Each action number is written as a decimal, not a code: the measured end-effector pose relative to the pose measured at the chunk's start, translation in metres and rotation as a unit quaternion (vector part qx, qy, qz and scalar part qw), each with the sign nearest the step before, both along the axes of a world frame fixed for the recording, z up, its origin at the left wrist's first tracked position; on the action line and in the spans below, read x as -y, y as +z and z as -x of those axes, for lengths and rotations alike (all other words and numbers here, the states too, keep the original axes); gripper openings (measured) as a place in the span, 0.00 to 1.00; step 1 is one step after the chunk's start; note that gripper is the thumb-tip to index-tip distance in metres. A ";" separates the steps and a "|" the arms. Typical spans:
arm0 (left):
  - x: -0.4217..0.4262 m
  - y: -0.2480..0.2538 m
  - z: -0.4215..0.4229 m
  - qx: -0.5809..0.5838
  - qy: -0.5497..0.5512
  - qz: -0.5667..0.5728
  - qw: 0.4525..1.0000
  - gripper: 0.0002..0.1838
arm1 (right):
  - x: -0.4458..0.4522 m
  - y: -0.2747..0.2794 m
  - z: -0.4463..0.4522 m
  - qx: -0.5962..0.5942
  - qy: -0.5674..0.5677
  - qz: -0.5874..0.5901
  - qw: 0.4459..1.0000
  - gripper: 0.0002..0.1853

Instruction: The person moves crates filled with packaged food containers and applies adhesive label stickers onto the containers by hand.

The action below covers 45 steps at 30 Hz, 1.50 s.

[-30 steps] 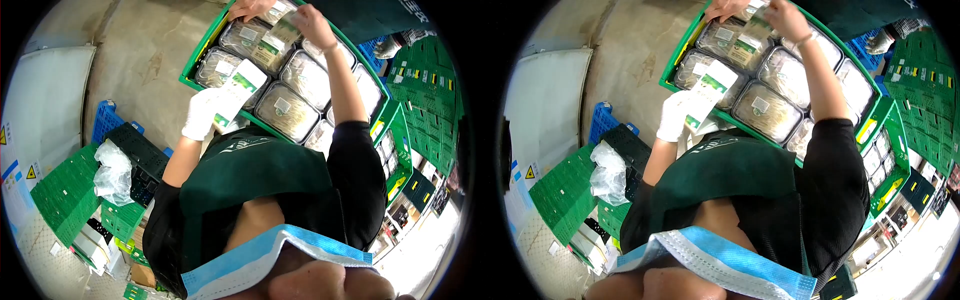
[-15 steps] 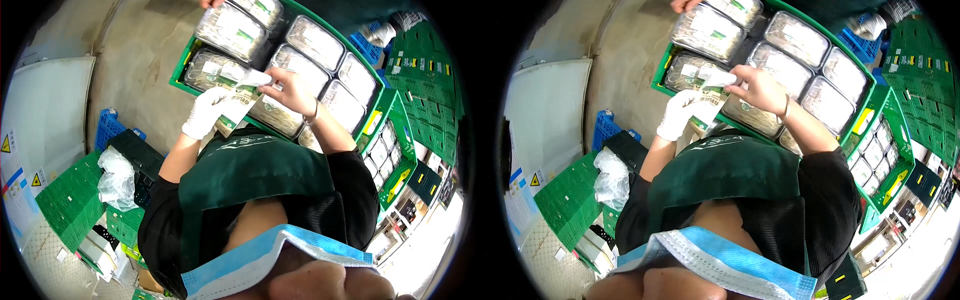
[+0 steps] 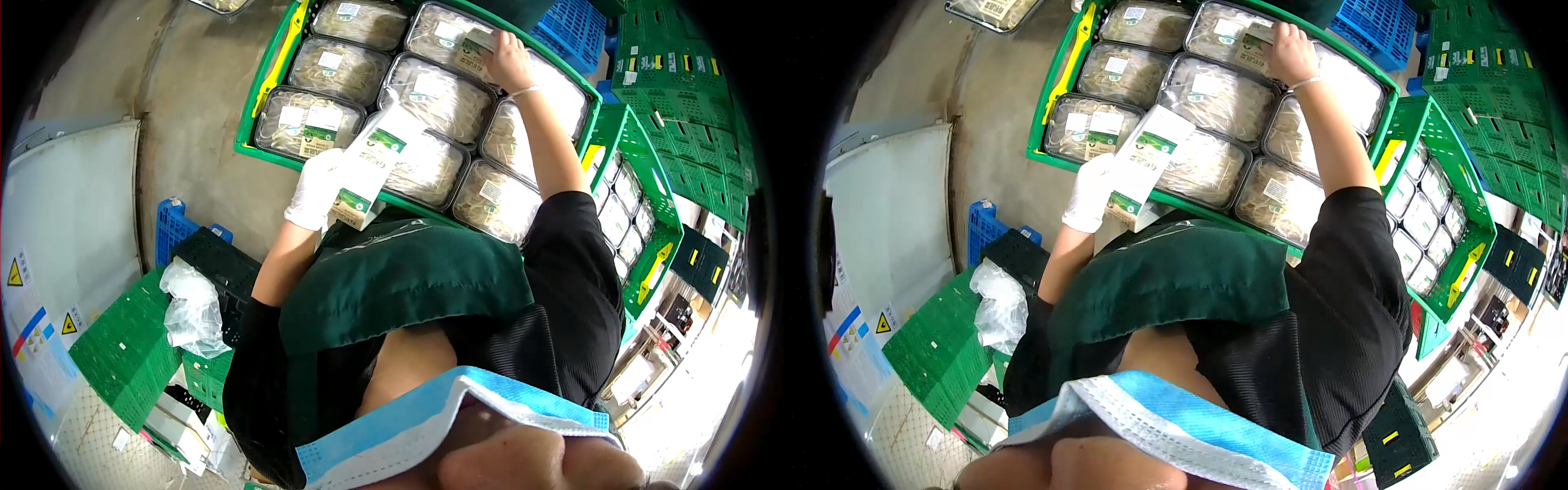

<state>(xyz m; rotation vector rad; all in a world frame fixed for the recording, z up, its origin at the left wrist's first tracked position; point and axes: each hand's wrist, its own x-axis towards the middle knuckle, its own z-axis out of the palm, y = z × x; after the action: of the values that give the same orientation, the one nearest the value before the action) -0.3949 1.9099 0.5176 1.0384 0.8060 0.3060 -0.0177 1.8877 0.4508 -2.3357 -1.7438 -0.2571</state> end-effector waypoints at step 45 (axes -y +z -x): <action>0.101 0.014 0.085 -0.100 -0.069 -0.210 0.970 0.09 | 0.121 0.109 0.221 -0.282 0.035 0.024 0.958 0.09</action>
<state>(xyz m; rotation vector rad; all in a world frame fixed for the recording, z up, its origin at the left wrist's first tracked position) -0.4800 1.8090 0.5318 1.5362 0.8640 0.2600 -0.2389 1.7669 0.5598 -2.0844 -1.5402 0.4292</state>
